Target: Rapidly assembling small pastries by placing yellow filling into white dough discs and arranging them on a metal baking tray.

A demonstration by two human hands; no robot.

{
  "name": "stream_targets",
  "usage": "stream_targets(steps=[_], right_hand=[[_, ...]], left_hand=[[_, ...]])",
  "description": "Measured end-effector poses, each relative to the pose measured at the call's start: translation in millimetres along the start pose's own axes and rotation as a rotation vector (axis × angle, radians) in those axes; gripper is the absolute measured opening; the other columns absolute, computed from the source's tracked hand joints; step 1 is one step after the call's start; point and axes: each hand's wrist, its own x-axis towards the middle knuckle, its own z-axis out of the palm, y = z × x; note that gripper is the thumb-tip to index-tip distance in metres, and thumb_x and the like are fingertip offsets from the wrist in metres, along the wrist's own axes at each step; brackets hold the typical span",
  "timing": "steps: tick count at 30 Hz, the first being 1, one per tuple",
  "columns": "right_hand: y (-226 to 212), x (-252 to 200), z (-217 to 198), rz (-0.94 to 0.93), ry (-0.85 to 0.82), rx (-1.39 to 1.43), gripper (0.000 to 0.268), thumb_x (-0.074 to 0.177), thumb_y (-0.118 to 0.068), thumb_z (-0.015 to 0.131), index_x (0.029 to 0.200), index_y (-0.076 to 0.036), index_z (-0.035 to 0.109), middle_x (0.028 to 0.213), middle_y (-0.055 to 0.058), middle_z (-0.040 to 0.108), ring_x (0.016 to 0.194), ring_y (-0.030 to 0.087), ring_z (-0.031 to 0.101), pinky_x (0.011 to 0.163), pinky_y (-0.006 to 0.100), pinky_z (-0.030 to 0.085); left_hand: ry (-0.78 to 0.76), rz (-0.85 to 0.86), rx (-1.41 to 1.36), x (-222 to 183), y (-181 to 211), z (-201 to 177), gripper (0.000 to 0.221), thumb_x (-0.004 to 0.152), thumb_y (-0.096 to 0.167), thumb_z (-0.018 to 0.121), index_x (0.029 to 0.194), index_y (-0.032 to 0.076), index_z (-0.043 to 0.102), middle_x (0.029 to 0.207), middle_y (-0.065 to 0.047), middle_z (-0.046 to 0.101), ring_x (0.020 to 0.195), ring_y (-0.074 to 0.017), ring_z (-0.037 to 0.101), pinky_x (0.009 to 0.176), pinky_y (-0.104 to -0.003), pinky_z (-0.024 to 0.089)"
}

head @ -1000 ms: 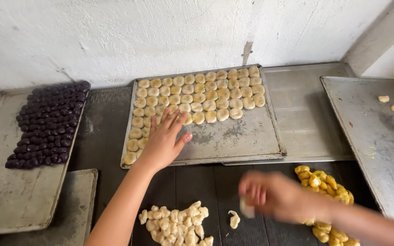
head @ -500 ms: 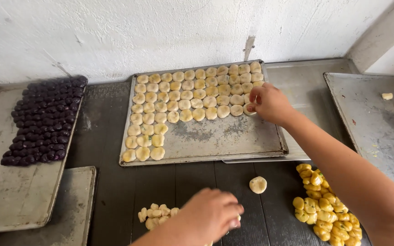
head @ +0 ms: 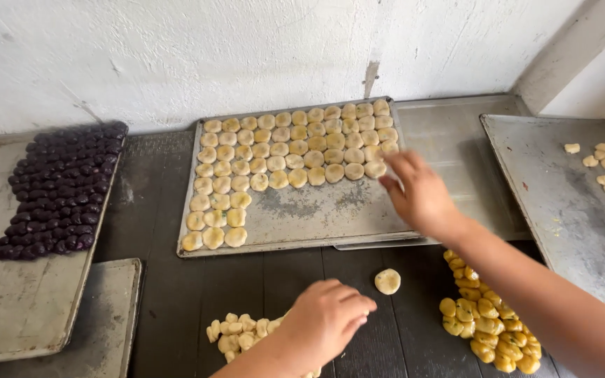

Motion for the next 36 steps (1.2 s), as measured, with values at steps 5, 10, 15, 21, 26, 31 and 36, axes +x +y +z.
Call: stream_targets(steps=[5,10,15,21,26,31,36], right_hand=[[23.7,-14.0,4.9,-0.008,-0.125,0.018,0.02,0.095,-0.01,0.065,0.109,-0.01,0.08,0.104,0.007,0.081,0.091,0.026,0.075,0.081,0.04,0.059],[-20.5,-64.3,-11.9,-0.258,-0.502,0.192,0.024,0.085,0.004,0.063,0.088,-0.014,0.078,0.081,-0.002,0.08,0.074,0.017,0.075,0.073,0.032,0.061],[-9.4,-84.9,-10.4,-0.598,-0.684,-0.059,0.03,0.103,-0.017,0.061,0.129,-0.012,0.073,0.103,0.003,0.066,0.092,0.027,0.055,0.079,0.045,0.047],[-12.2,-45.3,-42.4,-0.053,-0.847,0.341,0.01,0.093,-0.004,0.068,0.096,-0.013,0.071,0.098,0.0,0.083,0.093,0.011,0.082,0.087,0.024,0.07],[56.1,42.0,-35.1,0.263,-0.426,0.25,0.022,0.093,-0.011,0.069,0.114,-0.013,0.07,0.092,0.004,0.078,0.086,0.016,0.071,0.081,0.032,0.057],[64.5,71.2,-22.0,0.416,-0.48,0.164,0.027,0.096,-0.022,0.074,0.121,-0.014,0.08,0.115,0.008,0.08,0.1,0.021,0.071,0.09,0.036,0.053],[74.9,67.7,-4.5,0.416,-0.308,-0.1,0.033,0.095,-0.034,0.078,0.123,-0.018,0.073,0.104,0.006,0.073,0.097,0.027,0.066,0.081,0.043,0.05]], left_hand=[[-0.04,-0.122,0.079,10.0,-16.6,-10.1,0.008,0.098,0.007,0.074,0.105,0.005,0.074,0.09,-0.008,0.068,0.075,-0.0214,0.067,0.07,-0.034,0.059],[-0.096,-0.141,0.183,2.8,-35.3,-12.4,0.009,0.097,-0.001,0.073,0.089,0.0,0.069,0.097,-0.011,0.057,0.074,-0.026,0.061,0.061,-0.038,0.052],[-0.126,-0.171,0.266,-6.2,-46.3,-14.9,0.024,0.098,0.002,0.064,0.12,0.009,0.064,0.095,-0.007,0.071,0.082,-0.0287,0.063,0.077,-0.044,0.05],[-0.129,-0.161,0.209,2.5,-41.4,-16.9,0.019,0.1,0.009,0.068,0.116,0.005,0.076,0.096,-0.009,0.073,0.082,-0.0301,0.069,0.069,-0.045,0.057],[-0.166,-0.097,0.127,3.0,-32.0,-8.0,0.023,0.094,-0.001,0.072,0.117,0.001,0.076,0.106,-0.011,0.069,0.095,-0.0283,0.065,0.086,-0.042,0.057],[-0.156,-0.095,0.162,-4.6,-35.3,-5.1,0.02,0.094,-0.003,0.071,0.113,0.003,0.075,0.107,-0.011,0.063,0.092,-0.0283,0.063,0.088,-0.044,0.054],[-0.172,-0.108,0.166,-11.3,-42.6,-6.3,0.024,0.097,0.0,0.069,0.12,0.006,0.075,0.111,-0.009,0.067,0.096,-0.0282,0.062,0.088,-0.044,0.05]])
